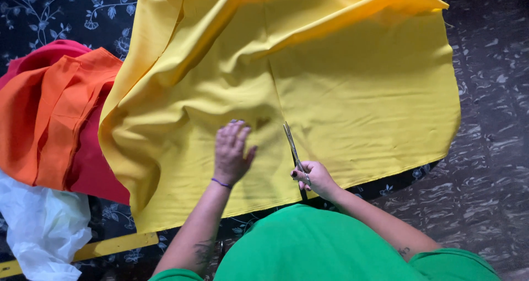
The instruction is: The person unfolds a large piece of yellow fabric on a table and uses scissors to cut it into two separate pieces. The person holds the fabric steady with one hand while cutting along a vertical line with the other hand.
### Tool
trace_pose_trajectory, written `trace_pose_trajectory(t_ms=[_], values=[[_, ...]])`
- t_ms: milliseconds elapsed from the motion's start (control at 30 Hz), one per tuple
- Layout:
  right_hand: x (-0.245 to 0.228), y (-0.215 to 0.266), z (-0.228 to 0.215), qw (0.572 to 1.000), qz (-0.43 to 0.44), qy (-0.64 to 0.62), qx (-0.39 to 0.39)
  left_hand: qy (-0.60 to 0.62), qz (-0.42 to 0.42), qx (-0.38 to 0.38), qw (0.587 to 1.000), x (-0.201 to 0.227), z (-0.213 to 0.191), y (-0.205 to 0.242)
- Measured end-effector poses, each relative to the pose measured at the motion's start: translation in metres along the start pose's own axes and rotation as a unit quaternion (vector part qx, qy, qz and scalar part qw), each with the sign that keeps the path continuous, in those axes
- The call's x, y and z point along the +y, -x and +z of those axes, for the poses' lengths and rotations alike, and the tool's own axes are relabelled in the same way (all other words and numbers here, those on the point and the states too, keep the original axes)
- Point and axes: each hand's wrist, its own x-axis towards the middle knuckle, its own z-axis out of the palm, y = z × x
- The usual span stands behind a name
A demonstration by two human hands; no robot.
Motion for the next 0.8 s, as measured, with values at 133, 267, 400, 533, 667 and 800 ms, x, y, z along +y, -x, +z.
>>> trace_pose_trajectory(t_ms=[133, 267, 400, 533, 667, 800], values=[[-0.009, -0.009, -0.009, 1.000, -0.002, -0.010, 0.013, -0.060, 0.051, -0.094, 0.992, 0.025, 0.057, 0.007], [-0.013, -0.015, -0.018, 1.000, -0.003, -0.004, -0.007, -0.134, -0.047, -0.141, 0.980, -0.014, 0.053, -0.021], [-0.019, -0.020, -0.018, 1.000, 0.004, -0.012, -0.022, -0.165, -0.130, -0.276, 0.938, -0.052, 0.032, -0.036], [-0.019, -0.031, -0.014, 0.999, 0.008, -0.014, -0.031, -0.158, -0.147, -0.286, 0.934, -0.066, 0.032, -0.017], [-0.024, -0.041, -0.009, 0.999, 0.009, -0.022, -0.030, -0.130, -0.150, -0.238, 0.951, -0.065, 0.034, -0.008], [-0.038, -0.042, 0.007, 0.999, 0.002, -0.032, -0.006, -0.128, -0.141, -0.198, 0.961, -0.061, 0.034, -0.009]])
